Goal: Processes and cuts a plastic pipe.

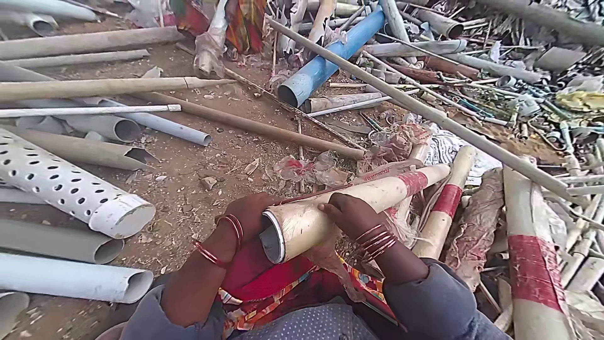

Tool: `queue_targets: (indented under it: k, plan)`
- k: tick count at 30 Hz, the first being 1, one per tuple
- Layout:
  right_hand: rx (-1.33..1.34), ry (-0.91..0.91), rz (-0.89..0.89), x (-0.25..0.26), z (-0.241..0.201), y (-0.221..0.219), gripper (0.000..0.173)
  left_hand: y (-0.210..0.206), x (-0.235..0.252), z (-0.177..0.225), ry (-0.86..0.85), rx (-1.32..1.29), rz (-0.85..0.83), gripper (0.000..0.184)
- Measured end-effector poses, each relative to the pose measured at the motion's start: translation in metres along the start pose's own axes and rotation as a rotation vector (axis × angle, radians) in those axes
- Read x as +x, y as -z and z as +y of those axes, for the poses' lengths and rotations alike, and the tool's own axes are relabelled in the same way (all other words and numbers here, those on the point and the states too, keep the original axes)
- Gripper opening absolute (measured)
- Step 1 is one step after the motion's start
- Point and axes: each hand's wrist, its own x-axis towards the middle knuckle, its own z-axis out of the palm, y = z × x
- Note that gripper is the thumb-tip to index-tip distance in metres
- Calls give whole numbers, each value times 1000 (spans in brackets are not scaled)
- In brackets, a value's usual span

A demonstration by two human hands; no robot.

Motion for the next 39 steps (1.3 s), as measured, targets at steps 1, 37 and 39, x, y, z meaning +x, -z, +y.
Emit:
queue_targets:
  k: [1,37,39]
  plan:
    - [-1,-10,-42,2,0,3,45,0,0,1,4,4,-5,33]
    - [0,-136,130,-46,46,-33,48,18,3,17,-33,93,-232,47]
    - [-98,-178,63,-40,29,-34,55,18,1,15,-43,103,-245,48]
